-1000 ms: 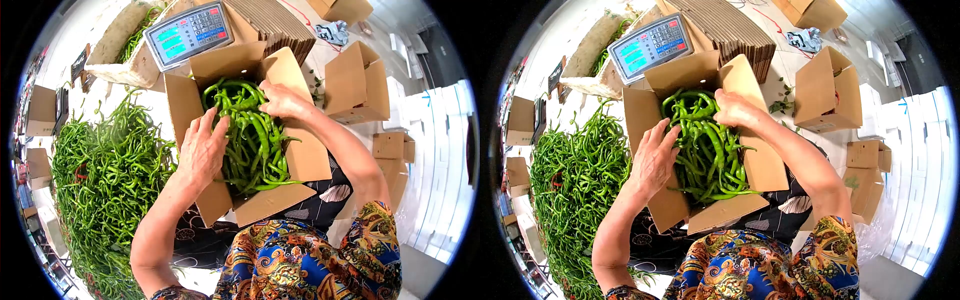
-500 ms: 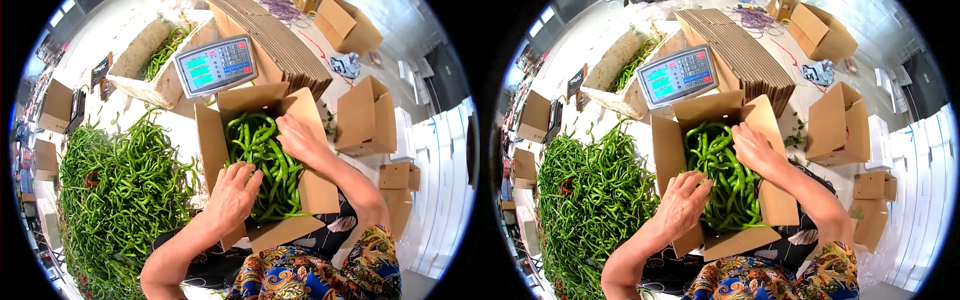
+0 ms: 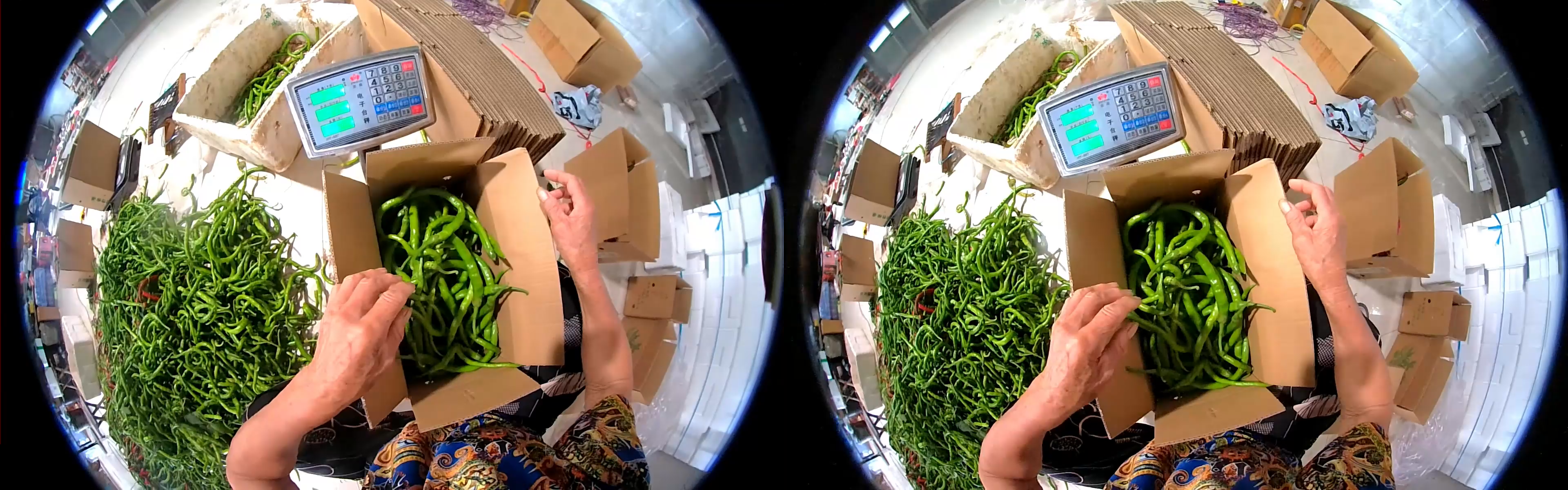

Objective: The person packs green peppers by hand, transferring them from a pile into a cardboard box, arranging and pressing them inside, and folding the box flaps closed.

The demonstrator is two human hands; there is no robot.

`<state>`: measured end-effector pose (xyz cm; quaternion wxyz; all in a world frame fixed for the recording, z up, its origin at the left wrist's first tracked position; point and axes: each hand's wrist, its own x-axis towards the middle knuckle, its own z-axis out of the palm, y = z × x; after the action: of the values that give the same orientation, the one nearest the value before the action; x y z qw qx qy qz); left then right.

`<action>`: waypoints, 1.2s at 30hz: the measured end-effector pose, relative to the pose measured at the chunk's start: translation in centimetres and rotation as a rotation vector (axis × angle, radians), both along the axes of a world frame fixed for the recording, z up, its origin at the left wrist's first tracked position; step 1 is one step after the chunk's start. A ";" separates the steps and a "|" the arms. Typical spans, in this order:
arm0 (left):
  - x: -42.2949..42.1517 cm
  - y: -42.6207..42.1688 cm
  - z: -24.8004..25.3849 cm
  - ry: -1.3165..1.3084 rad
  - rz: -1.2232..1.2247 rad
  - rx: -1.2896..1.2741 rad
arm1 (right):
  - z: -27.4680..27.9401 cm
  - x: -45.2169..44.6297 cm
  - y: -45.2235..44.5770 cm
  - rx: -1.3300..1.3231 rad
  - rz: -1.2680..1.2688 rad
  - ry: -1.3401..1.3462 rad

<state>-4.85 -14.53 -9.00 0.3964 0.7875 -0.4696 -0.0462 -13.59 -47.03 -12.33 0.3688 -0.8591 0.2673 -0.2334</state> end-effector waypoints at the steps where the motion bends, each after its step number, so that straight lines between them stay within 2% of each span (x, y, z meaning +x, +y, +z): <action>1: 0.0 0.0 0.1 -0.005 0.006 -0.006 | 0.0 -0.1 0.1 0.041 0.000 0.027; 3: 0.1 0.0 0.3 0.006 0.011 -0.003 | 0.0 -0.4 0.3 0.122 -0.004 0.082; 11: 0.7 0.6 1.1 -0.016 0.054 0.005 | 0.6 -0.5 0.9 -0.049 0.014 -0.013; 13: 2.1 1.9 2.3 -0.015 0.126 0.028 | 0.3 -0.2 1.1 -0.129 0.036 -0.059; 15: 4.3 4.5 2.4 0.074 0.283 -0.068 | 1.0 -0.2 1.6 -0.200 0.084 -0.092; 17: 6.1 8.3 2.7 0.275 0.483 -0.057 | 1.5 -0.2 1.9 -0.244 0.111 -0.053; 20: 7.4 17.5 -2.1 0.439 0.733 -0.001 | 0.6 -0.3 2.7 -0.123 0.130 -0.050; 21: 7.1 21.0 -5.0 0.389 0.796 0.025 | 0.5 -0.1 3.6 -0.140 0.160 -0.034; 24: 3.6 28.5 -12.8 0.270 0.962 0.319 | 1.1 0.2 5.8 -0.212 0.221 0.037; 26: 0.9 30.6 -18.4 0.078 0.952 0.429 | 1.0 0.6 6.3 -0.212 0.269 0.041; 27: 0.1 29.9 -18.9 0.058 0.903 0.570 | 0.9 0.7 6.4 -0.213 0.291 0.045; 29: 0.9 28.4 -21.1 -0.151 0.799 0.608 | 0.6 1.0 6.7 -0.224 0.322 0.053; 31: 3.3 26.7 -22.3 -0.254 0.746 0.633 | 0.5 1.3 7.1 -0.238 0.334 0.058; 35: 9.1 25.3 -26.1 -0.360 0.623 0.901 | 0.6 1.6 8.1 -0.241 0.330 0.084; 36: 10.4 25.0 -26.3 -0.306 0.621 0.951 | 0.6 1.7 8.2 -0.237 0.326 0.093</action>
<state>5.50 10.47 -35.33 -0.0777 0.9772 -0.1965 -0.0193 -11.93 -38.85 -11.74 0.2851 -0.9383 0.1121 -0.1604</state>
